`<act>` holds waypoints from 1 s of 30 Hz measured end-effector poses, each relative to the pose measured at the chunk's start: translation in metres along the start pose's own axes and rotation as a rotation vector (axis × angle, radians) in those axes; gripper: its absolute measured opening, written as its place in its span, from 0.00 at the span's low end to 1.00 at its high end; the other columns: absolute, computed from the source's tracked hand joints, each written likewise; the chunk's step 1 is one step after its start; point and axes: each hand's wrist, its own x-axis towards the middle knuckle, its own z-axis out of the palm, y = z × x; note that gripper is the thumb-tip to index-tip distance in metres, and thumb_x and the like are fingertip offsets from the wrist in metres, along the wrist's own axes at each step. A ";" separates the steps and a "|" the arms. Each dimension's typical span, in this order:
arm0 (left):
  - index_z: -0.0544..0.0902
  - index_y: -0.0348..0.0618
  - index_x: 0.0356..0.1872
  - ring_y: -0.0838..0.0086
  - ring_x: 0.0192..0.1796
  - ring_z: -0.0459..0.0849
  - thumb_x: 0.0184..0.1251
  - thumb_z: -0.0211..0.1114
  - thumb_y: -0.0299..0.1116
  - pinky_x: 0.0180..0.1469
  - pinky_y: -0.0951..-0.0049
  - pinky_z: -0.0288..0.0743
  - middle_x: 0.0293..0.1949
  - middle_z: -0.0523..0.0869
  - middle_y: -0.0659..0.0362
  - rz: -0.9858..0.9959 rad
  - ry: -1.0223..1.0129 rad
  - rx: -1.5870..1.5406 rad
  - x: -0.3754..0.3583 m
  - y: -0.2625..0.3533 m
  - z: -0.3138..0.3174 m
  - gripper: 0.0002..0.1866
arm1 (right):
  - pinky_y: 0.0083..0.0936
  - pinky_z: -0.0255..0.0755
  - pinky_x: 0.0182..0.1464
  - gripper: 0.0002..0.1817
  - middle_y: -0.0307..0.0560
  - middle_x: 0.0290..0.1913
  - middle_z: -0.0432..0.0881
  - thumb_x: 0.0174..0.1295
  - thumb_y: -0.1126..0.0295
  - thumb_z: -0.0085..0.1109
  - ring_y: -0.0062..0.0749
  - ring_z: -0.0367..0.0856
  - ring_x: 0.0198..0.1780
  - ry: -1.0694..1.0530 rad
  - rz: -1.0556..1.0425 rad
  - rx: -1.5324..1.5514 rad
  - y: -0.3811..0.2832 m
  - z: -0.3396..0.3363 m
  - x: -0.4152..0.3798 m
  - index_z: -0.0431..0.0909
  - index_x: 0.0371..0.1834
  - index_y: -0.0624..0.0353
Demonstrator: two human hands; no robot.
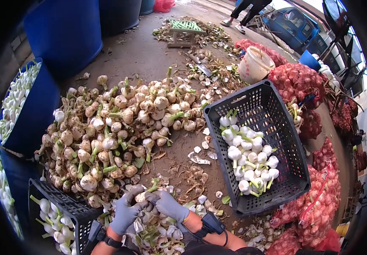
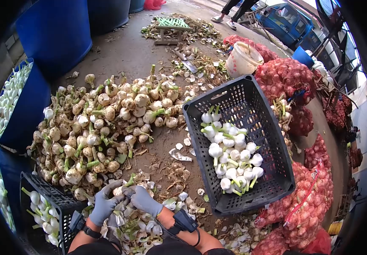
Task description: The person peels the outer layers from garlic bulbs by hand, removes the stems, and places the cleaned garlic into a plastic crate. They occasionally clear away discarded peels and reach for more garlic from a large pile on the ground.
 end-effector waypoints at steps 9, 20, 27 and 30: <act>0.74 0.39 0.60 0.76 0.25 0.79 0.68 0.66 0.49 0.27 0.77 0.71 0.35 0.84 0.58 -0.297 -0.176 -0.749 -0.001 0.007 -0.003 0.28 | 0.46 0.73 0.33 0.14 0.59 0.25 0.81 0.60 0.61 0.56 0.55 0.81 0.30 0.337 -0.456 -0.961 0.000 0.002 -0.016 0.80 0.26 0.61; 0.54 0.37 0.75 0.77 0.39 0.82 0.64 0.68 0.29 0.38 0.77 0.78 0.48 0.80 0.54 0.031 -0.100 -0.264 0.004 -0.034 0.007 0.42 | 0.34 0.72 0.37 0.15 0.56 0.33 0.85 0.64 0.65 0.62 0.33 0.81 0.33 0.157 -0.243 -0.235 0.028 -0.012 0.007 0.81 0.42 0.70; 0.74 0.31 0.59 0.71 0.48 0.81 0.74 0.54 0.49 0.52 0.74 0.74 0.48 0.83 0.52 0.090 -0.072 0.260 0.018 -0.006 -0.023 0.28 | 0.40 0.73 0.43 0.13 0.65 0.36 0.82 0.59 0.69 0.54 0.52 0.82 0.39 -0.018 -0.416 -0.306 0.031 0.007 -0.011 0.77 0.41 0.69; 0.73 0.30 0.61 0.69 0.53 0.80 0.67 0.64 0.37 0.56 0.72 0.73 0.52 0.81 0.53 -0.017 -0.027 -0.082 0.016 -0.006 -0.005 0.26 | 0.43 0.72 0.43 0.12 0.67 0.35 0.81 0.58 0.70 0.52 0.58 0.81 0.39 0.206 -0.237 -0.445 0.026 -0.011 0.000 0.75 0.40 0.68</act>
